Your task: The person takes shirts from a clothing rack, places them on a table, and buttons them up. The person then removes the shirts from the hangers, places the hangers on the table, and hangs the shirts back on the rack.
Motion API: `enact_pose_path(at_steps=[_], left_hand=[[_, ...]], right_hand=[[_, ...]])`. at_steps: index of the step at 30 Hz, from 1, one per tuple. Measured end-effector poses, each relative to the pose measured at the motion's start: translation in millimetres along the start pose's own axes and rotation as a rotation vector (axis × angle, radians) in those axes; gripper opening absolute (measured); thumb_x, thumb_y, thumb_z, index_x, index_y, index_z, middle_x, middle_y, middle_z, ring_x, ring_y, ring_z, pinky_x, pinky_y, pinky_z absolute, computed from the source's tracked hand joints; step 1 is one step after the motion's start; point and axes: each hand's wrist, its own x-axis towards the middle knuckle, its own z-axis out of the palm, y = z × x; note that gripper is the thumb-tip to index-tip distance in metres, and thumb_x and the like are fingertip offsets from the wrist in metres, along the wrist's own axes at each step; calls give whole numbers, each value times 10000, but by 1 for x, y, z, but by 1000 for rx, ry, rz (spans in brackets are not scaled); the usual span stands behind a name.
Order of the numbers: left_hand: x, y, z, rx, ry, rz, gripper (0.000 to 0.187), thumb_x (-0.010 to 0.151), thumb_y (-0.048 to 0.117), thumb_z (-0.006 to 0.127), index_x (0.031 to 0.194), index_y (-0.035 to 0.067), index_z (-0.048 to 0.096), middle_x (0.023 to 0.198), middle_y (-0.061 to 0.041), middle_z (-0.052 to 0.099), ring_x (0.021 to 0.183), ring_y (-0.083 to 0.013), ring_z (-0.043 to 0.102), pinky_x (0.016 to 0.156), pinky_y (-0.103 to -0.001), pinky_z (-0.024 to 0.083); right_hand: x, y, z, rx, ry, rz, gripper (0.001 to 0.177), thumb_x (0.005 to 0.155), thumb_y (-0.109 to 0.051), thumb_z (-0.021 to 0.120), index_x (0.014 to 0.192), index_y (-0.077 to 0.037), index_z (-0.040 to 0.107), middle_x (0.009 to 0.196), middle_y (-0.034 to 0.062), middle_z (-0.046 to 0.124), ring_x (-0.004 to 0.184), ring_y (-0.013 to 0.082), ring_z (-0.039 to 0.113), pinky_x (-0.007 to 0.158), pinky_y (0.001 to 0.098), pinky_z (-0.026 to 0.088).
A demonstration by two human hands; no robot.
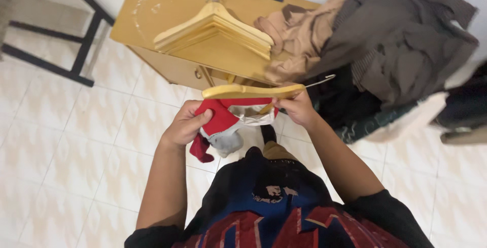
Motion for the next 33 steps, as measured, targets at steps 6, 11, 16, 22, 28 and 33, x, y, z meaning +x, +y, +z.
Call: enact_pose_path(at_steps=[6, 11, 16, 22, 28, 33], left_hand=[[12, -2, 30, 33, -176, -41, 388, 1015, 260, 659, 1249, -50, 673, 1137, -49, 737, 1041, -111, 661, 952, -302, 521], [25, -10, 63, -23, -344, -155, 393, 1066, 286, 623, 1229, -63, 705, 1047, -54, 739, 921, -101, 655, 827, -287, 532], [40, -17, 79, -43, -444, -180, 355, 1124, 266, 631, 1178, -70, 734, 885, -19, 673, 774, -71, 579, 678, -251, 459], [60, -46, 88, -110, -429, -127, 309, 1065, 265, 615, 1101, -25, 715, 1016, -26, 750, 911, -87, 669, 824, -280, 529], [85, -88, 137, -79, -500, -112, 404, 1152, 330, 682, 1034, -54, 727, 948, -20, 724, 902, -69, 605, 804, -266, 486], [96, -102, 207, -85, -638, -100, 624, 932, 540, 738, 1208, -19, 708, 1085, -37, 751, 987, -96, 672, 870, -274, 538]], right_hand=[[-72, -30, 17, 98, 45, -130, 208, 787, 159, 656, 847, -41, 656, 931, 83, 715, 1118, 208, 700, 1038, 425, 519], [-95, -48, 27, -49, -51, -405, 179, 869, 84, 778, 886, -34, 645, 818, 29, 679, 827, 148, 645, 1240, 527, 477], [-112, -54, 8, -399, -10, -499, 195, 800, 66, 761, 852, -31, 600, 993, 81, 640, 990, 194, 619, 1244, 503, 415], [-171, -58, -43, -379, 379, -229, 186, 763, 156, 667, 773, -16, 597, 1231, 144, 704, 1009, 186, 686, 777, 326, 570], [-256, -64, -90, -398, 616, -81, 219, 758, 157, 684, 929, 21, 699, 931, 139, 742, 738, 169, 709, 634, 285, 605], [-319, -77, -125, -362, 690, -85, 215, 747, 146, 691, 933, 37, 689, 840, 130, 748, 704, 168, 724, 614, 300, 603]])
